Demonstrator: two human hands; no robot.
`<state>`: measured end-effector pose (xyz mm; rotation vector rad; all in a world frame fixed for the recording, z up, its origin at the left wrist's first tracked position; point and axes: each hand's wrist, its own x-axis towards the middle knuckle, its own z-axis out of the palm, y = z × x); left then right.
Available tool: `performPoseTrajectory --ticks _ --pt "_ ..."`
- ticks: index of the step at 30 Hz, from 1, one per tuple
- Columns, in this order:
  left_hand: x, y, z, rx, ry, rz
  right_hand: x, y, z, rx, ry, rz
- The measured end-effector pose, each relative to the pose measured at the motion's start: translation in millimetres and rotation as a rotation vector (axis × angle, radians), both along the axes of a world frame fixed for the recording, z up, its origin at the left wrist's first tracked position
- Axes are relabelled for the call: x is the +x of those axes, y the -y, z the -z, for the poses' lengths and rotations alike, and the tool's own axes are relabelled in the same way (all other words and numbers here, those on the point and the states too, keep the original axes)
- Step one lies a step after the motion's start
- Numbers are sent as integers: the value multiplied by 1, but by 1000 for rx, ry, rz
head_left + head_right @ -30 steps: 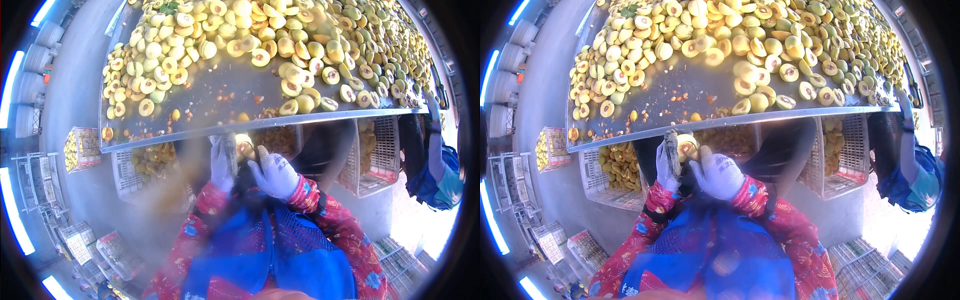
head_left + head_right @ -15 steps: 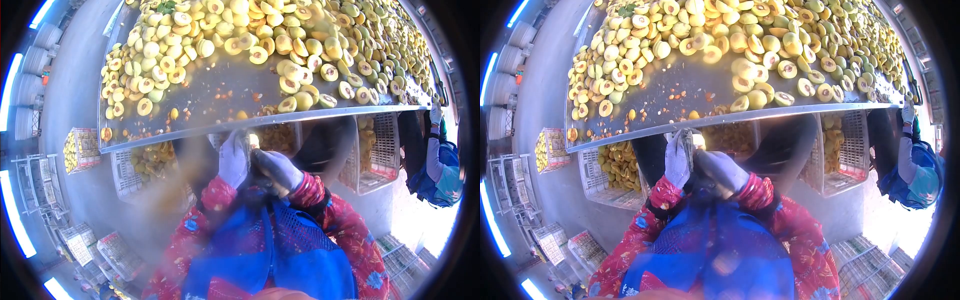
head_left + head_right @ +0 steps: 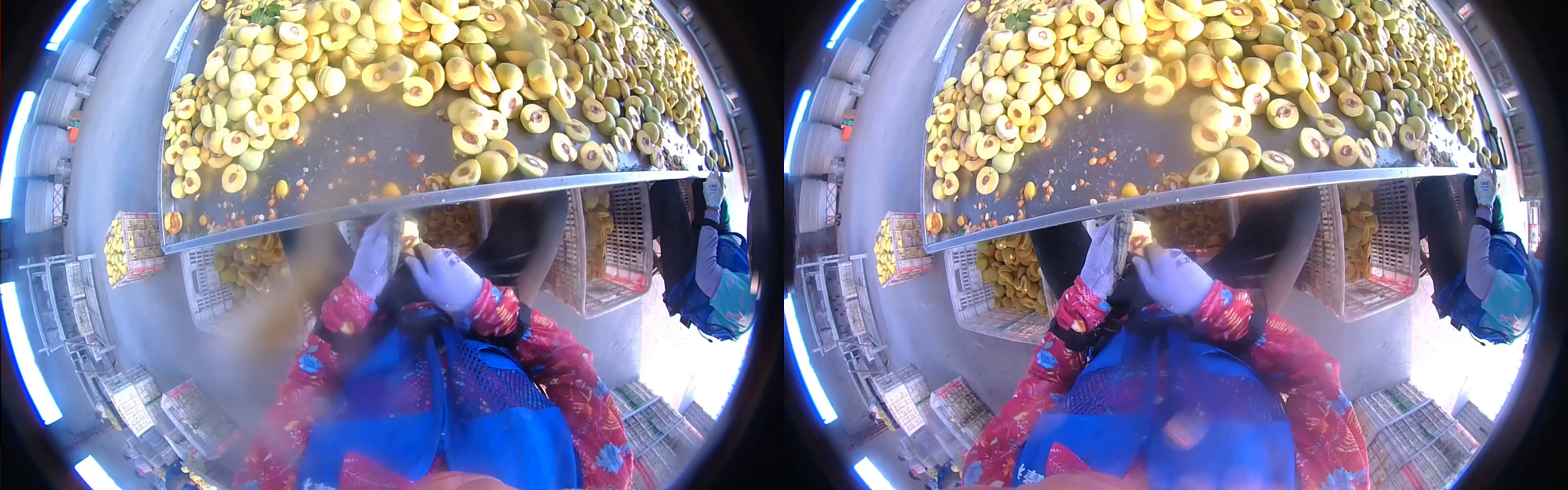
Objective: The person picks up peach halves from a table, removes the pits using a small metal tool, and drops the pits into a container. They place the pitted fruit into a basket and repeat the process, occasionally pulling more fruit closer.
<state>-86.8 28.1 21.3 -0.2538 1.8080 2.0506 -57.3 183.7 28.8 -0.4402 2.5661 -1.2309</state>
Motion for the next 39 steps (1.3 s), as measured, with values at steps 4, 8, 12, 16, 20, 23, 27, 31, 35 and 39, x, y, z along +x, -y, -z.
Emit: performPoseTrajectory --ticks 4,8,12,16,20,23,27,31,35,39 --pt "3 29 -11 -41 239 -33 -5 -4 -17 207 -124 -9" --pt "7 83 -63 -769 234 -212 -16 -24 5 -372 469 133" --pt "-2 154 -70 -1645 35 -79 -25 -28 3 -710 959 172" --pt "-122 153 -84 -1530 79 66 -31 -22 -12 -608 946 138" --pt "-216 153 -2 -1585 43 29 -16 -23 1 -554 680 84" --pt "-234 138 16 -1498 87 -50 -19 -28 -9 -530 919 148" --pt "-213 140 35 -1366 -460 -11 -12 -35 10 -277 560 -102" --pt "-141 94 -48 -259 93 137 -18 -27 9 -101 -450 -88" --pt "-63 47 -65 86 120 -110 -34 -3 -46 -170 -28 88" --pt "-39 32 -61 70 214 -154 -34 3 -51 -67 -275 81"
